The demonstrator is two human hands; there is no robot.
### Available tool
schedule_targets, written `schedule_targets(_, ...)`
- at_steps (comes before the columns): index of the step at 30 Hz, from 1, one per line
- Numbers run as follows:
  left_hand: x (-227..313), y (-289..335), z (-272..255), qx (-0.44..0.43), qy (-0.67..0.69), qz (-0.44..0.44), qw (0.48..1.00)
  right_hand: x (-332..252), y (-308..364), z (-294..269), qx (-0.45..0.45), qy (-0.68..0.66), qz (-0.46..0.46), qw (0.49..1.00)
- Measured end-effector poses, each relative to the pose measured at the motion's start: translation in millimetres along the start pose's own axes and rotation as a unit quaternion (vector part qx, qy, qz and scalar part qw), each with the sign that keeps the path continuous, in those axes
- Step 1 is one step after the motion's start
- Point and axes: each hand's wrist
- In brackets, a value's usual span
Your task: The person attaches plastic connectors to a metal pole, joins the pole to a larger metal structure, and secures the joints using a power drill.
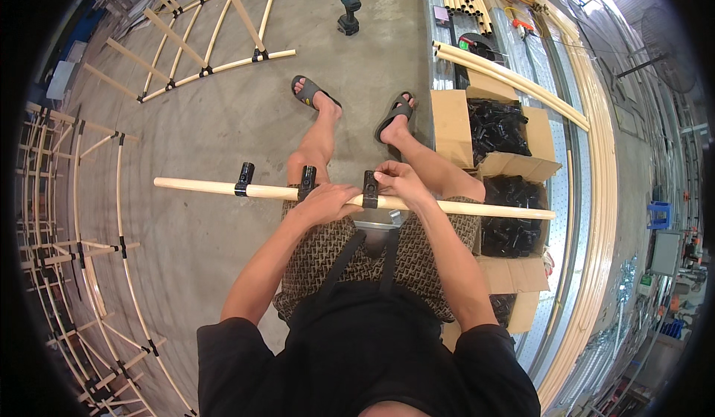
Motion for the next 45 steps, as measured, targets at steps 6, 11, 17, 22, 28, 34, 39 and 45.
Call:
schedule_targets(6,-0.4,1.7,-1.4,0.007,0.004,0.001,1.000,-1.8,2.9,4.3,-0.009,-0.016,-0.017,1.000)
schedule_targets(11,-5.5,3.0,2.9,0.001,0.012,0.000,1.000,-2.1,2.8,5.3,-0.022,-0.018,-0.022,0.999)
schedule_targets(17,-0.8,4.4,3.2,0.006,-0.015,0.001,1.000,2.4,0.1,2.9,-0.013,-0.021,-0.017,1.000)
schedule_targets(22,-1.7,4.8,8.1,0.049,0.006,0.017,0.999,-0.4,-0.6,4.5,0.000,-0.023,0.003,1.000)
schedule_targets(28,1.3,5.1,7.2,0.038,-0.008,0.010,0.999,-1.0,-1.9,6.9,0.020,-0.033,0.033,0.999)
schedule_targets(34,1.8,4.5,4.9,0.043,0.007,0.004,0.999,7.2,-7.8,3.8,0.018,-0.022,0.011,1.000)
schedule_targets(39,-22.0,-19.1,-11.1,-0.113,0.187,-0.087,0.972,15.1,-10.3,-2.2,-0.016,0.003,-0.036,0.999)
schedule_targets(45,-41.5,-51.4,-9.2,-0.182,0.377,-0.203,0.885,8.8,-6.2,-4.4,-0.004,0.013,-0.046,0.999)
Point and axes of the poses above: each hand's wrist, its own y-axis away from the middle knuckle, its own z-axis out of the palm, x = y × z, and after that the axes turned 9 degrees about -y, right-handed
